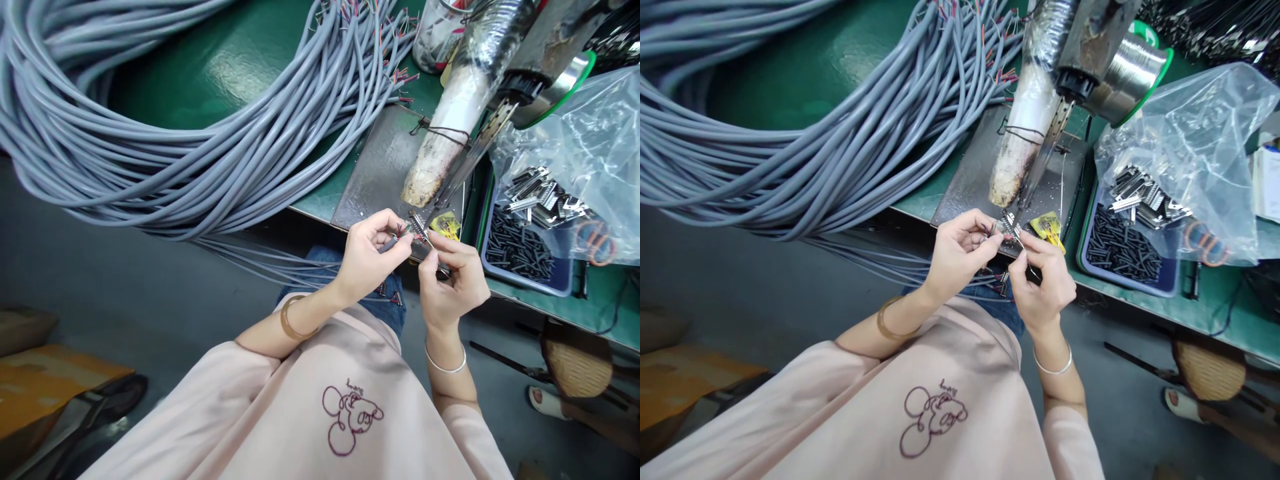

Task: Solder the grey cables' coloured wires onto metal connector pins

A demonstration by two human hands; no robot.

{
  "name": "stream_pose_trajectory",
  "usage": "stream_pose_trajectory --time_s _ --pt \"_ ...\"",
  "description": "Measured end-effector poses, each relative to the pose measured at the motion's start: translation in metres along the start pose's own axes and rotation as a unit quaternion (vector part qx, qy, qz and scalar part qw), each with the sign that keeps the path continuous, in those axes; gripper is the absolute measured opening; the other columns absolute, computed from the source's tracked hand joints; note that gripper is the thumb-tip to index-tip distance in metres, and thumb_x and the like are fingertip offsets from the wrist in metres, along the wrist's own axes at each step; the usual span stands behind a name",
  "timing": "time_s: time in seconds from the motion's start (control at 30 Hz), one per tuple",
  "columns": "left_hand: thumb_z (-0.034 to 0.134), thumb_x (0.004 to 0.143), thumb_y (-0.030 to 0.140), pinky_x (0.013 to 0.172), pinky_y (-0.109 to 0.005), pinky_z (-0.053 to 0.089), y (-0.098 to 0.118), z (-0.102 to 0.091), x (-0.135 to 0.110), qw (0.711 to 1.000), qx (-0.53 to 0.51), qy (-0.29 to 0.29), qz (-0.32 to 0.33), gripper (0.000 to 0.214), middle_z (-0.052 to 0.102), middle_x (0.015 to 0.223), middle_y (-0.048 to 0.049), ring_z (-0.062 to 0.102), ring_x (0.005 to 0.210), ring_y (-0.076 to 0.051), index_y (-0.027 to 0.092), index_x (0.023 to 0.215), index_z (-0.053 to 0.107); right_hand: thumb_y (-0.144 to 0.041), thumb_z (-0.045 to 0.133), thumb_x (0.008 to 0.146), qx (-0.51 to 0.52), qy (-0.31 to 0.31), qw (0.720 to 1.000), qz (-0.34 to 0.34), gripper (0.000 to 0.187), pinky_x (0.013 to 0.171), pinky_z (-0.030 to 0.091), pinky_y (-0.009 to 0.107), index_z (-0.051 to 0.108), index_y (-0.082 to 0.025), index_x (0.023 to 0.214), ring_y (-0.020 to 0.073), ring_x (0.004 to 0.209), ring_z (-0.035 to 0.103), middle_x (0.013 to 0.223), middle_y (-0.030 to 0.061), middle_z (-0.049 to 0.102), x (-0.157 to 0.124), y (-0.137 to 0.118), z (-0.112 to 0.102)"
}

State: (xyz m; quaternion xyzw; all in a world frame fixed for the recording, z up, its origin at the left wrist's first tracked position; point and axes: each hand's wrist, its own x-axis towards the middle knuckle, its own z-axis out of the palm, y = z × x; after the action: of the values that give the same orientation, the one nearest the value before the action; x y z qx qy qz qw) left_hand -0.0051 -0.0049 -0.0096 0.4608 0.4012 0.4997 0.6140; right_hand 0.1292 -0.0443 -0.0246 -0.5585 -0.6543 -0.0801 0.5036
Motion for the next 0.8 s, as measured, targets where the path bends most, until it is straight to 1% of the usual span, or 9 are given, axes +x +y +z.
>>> stream_pose_trajectory --time_s 0.2,0.33,0.47,0.67,0.8 --pt "0.066 0.084 0.019 0.048 -0.015 0.038 0.0003 0.0025 0.0015 1.0 0.009 0.016 0.016 0.012 0.056 0.074 0.0026 0.046 0.054 -0.003 0.016 0.077 0.056 -0.008 0.069 0.084 -0.019 0.004 0.999 -0.033 0.018 0.076 0.062 0.027 0.059 -0.022 0.089 0.0153 0.086 0.076 0.098 0.0018 0.078 0.0042 -0.0011 0.0016" --pt "0.065 0.086 0.018 0.053 -0.017 0.04 -0.0002 0.0044 0.0017 0.999 0.022 0.028 0.035 0.013 0.054 0.073 0.0028 0.047 0.057 -0.004 0.017 0.077 0.055 -0.007 0.07 0.083 -0.038 0.01 0.998 -0.054 0.02 0.077 0.062 0.027 0.059 -0.022 0.09 0.0147 0.085 0.076 0.098 0.0016 0.079 0.0059 -0.0007 0.0024" --pt "0.064 0.085 0.017 0.055 -0.018 0.041 0.0014 0.0058 0.0016 0.998 0.033 0.037 0.045 0.013 0.055 0.073 0.0027 0.048 0.059 -0.005 0.017 0.076 0.054 -0.009 0.07 0.083 -0.051 0.013 0.996 -0.072 0.019 0.076 0.062 0.028 0.06 -0.023 0.09 0.0153 0.085 0.076 0.098 0.0014 0.079 0.007 0.0007 0.0032" --pt "0.063 0.086 0.017 0.056 -0.018 0.043 0.0054 0.0064 0.0006 0.996 0.052 0.04 0.057 0.012 0.057 0.074 0.0019 0.05 0.061 -0.006 0.018 0.077 0.055 -0.01 0.073 0.082 -0.057 0.024 0.995 -0.08 0.019 0.077 0.063 0.028 0.062 -0.023 0.091 0.0154 0.084 0.076 0.098 0.0013 0.079 0.0094 -0.0013 0.0033" --pt "0.063 0.085 0.018 0.057 -0.019 0.043 0.0074 0.0066 0.0006 0.996 0.055 0.046 0.059 0.012 0.057 0.075 0.0016 0.051 0.061 -0.007 0.018 0.076 0.055 -0.009 0.075 0.081 -0.058 0.02 0.995 -0.081 0.021 0.077 0.063 0.027 0.064 -0.024 0.091 0.0154 0.084 0.076 0.099 0.0011 0.079 0.0105 -0.0036 0.0022"
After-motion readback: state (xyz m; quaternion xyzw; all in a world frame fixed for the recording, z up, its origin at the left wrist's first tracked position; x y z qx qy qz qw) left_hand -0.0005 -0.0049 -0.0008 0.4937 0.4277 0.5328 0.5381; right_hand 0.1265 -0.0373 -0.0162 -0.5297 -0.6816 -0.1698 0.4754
